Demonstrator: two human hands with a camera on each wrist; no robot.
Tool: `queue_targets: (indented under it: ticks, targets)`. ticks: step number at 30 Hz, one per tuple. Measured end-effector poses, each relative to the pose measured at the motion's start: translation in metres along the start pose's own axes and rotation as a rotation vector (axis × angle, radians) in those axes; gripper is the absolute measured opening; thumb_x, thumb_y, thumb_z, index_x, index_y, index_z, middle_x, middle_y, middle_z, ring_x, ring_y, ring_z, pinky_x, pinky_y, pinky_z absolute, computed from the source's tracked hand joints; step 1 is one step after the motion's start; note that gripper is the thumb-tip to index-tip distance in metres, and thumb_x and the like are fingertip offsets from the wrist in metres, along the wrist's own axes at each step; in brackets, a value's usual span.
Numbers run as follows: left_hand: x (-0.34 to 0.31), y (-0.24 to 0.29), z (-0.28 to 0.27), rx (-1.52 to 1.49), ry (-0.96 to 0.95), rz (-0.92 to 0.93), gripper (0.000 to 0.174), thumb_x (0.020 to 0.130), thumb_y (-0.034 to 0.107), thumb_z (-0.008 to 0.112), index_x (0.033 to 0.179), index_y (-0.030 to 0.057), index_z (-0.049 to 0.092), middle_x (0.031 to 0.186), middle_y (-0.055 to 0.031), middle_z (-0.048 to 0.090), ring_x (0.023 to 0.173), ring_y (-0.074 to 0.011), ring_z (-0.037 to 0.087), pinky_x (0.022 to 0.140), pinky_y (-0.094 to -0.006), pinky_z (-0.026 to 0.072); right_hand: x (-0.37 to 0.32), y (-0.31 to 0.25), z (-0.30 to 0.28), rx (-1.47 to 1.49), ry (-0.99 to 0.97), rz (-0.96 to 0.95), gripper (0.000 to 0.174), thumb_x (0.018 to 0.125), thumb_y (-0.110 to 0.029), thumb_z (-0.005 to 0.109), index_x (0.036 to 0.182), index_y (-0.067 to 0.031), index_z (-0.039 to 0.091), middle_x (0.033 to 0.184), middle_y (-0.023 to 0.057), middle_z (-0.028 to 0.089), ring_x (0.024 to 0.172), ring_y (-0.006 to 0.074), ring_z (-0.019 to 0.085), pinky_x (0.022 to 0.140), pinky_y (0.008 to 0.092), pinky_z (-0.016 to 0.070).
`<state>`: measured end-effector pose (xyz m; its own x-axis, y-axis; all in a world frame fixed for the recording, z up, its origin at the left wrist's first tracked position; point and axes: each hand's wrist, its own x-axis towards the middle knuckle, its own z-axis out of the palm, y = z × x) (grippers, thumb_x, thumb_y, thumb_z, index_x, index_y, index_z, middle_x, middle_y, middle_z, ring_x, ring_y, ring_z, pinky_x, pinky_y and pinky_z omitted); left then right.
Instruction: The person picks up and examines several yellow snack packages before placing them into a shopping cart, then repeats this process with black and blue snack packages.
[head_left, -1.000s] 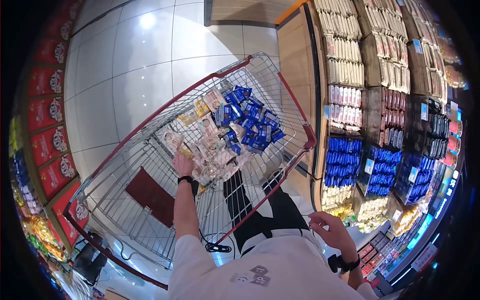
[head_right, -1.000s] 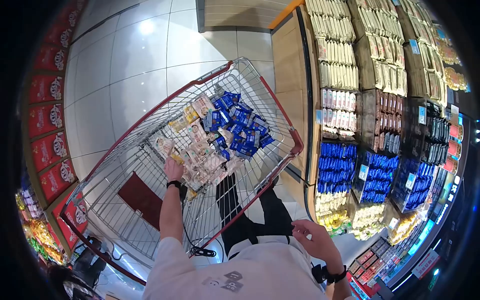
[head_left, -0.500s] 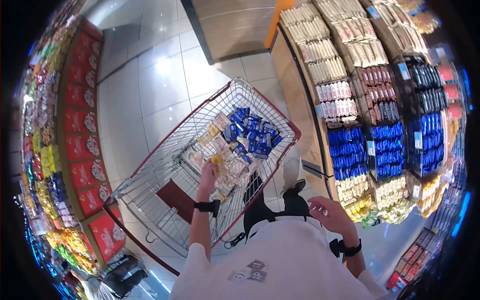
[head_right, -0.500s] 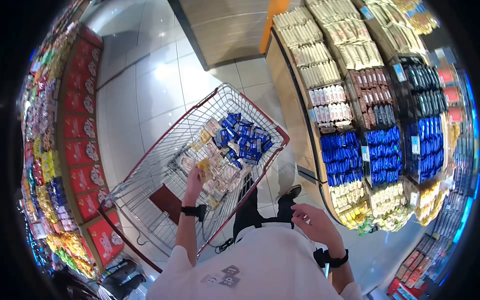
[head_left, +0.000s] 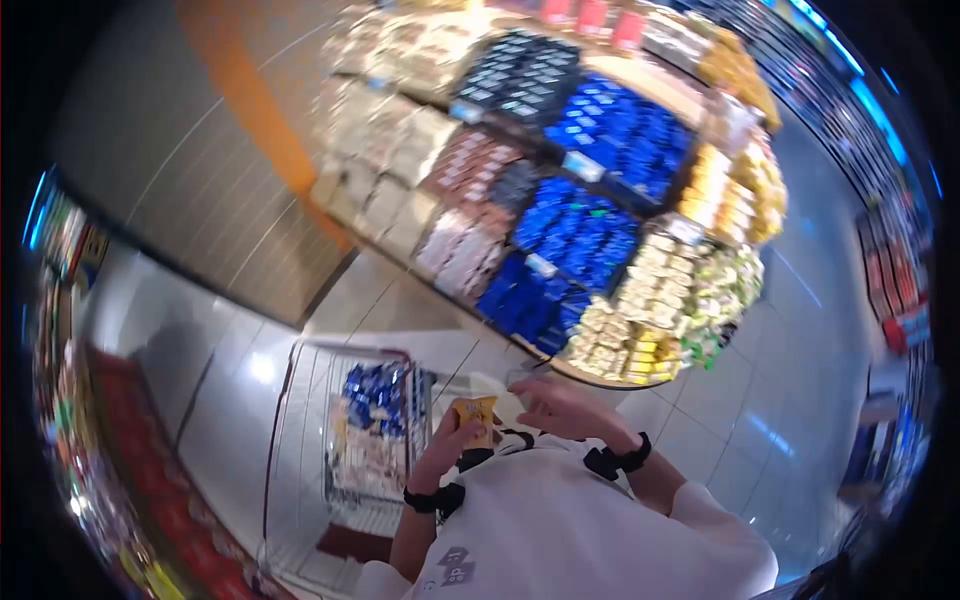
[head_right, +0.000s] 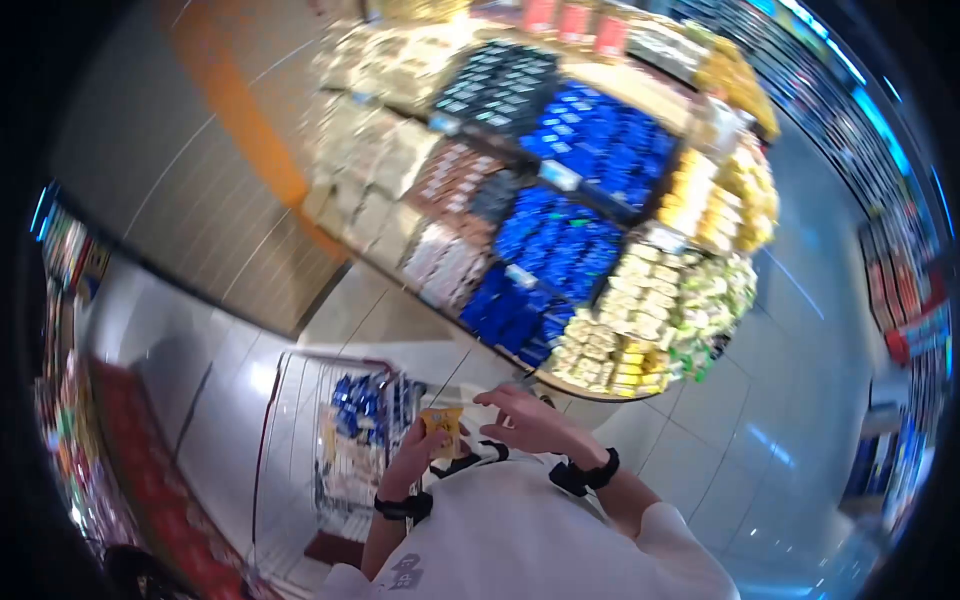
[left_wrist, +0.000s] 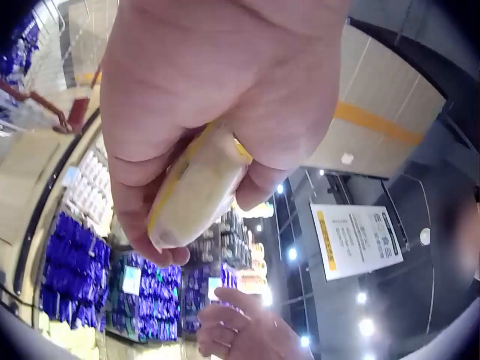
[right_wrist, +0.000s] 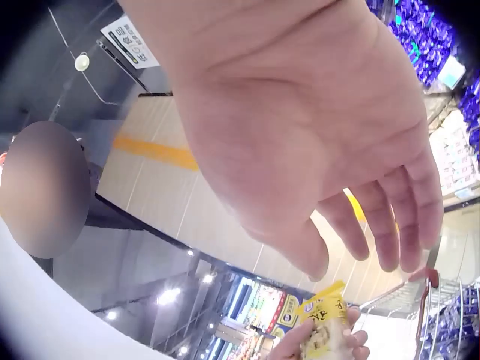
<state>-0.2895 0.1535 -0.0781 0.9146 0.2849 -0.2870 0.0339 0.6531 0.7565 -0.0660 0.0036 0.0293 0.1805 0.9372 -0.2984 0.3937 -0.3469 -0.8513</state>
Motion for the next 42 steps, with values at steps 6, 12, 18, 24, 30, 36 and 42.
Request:
queue_targets:
  ticks: [6,12,18,24,30,36,42]
  targets:
    - [0.102,-0.006,0.112,0.339,-0.198,-0.228,0.033,0.109,0.021,0.052,0.134,0.0045,0.037,0.109,-0.0109,0.062,0.085,-0.0176,0.070,0.059,-0.0287,0.0599,-0.047,0.062,-0.065,0.003,0.120,-0.046,0.044,0.094,-0.021,0.073,0.132,-0.0033,0.061,0.116,0.0196,0.066,0.090,0.0284,0.072,0.077,0.0394,0.0583]
    - [0.176,-0.023,0.204,0.731,-0.217,-0.049,0.031,0.109,0.021,0.052,0.130,0.0037,0.037,0.098,-0.0106,0.065,0.074,-0.0139,0.067,0.052,-0.0270,0.0512,-0.091,0.129,-0.119,0.174,0.375,0.000,0.038,0.092,-0.020,0.073,0.124,-0.0017,0.063,0.088,0.0156,0.071,0.076,0.0259,0.071,0.068,0.0376,0.0554]
    - [0.238,-0.060,0.250,0.808,-0.341,0.412,0.031,0.112,0.022,0.047,0.134,0.0043,0.037,0.094,-0.0095,0.065,0.069,-0.0098,0.061,0.057,-0.0237,0.0490,-0.128,0.159,-0.193,0.275,0.446,-0.006,0.037,0.087,-0.022,0.079,0.113,-0.0001,0.063,0.088,0.0120,0.070,0.077,0.0200,0.068,0.070,0.0352,0.0541]
    - [0.255,-0.061,0.270,0.698,-0.272,0.167,0.027,0.112,0.020,0.046,0.132,0.0037,0.040,0.088,-0.0077,0.066,0.070,-0.0093,0.059,0.065,-0.0260,0.0504,-0.181,0.121,-0.303,0.105,0.721,-0.071,0.029,0.081,-0.008,0.078,0.103,-0.0042,0.060,0.081,0.0021,0.062,0.072,0.0120,0.059,0.064,0.0298,0.0494]
    - [0.248,-0.072,0.245,0.679,-0.131,0.095,0.027,0.106,0.013,0.058,0.129,0.0026,0.047,0.088,-0.0068,0.067,0.077,-0.0101,0.062,0.069,-0.0277,0.0522,-0.195,0.094,-0.401,-0.332,1.143,-0.114,0.031,0.082,-0.009,0.078,0.110,-0.0015,0.066,0.084,0.0148,0.070,0.072,0.0258,0.067,0.070,0.0357,0.0535]
    - [0.233,-0.076,0.206,0.755,0.000,0.054,0.030,0.104,0.010,0.058,0.130,0.0027,0.045,0.093,-0.0092,0.068,0.079,-0.0114,0.062,0.071,-0.0266,0.0520,-0.145,0.107,-0.475,-0.729,1.272,-0.127,0.030,0.079,-0.008,0.079,0.107,-0.0011,0.069,0.094,0.0206,0.074,0.086,0.0391,0.067,0.082,0.0472,0.0534]
    - [0.207,-0.078,0.194,0.732,0.129,0.056,0.031,0.104,0.010,0.058,0.132,0.0017,0.045,0.094,-0.0104,0.069,0.079,-0.0114,0.063,0.073,-0.0265,0.0519,-0.089,0.142,-0.516,-0.945,1.136,-0.025,0.023,0.077,-0.007,0.076,0.098,-0.0013,0.069,0.090,0.0146,0.075,0.086,0.0397,0.063,0.081,0.0472,0.0537]
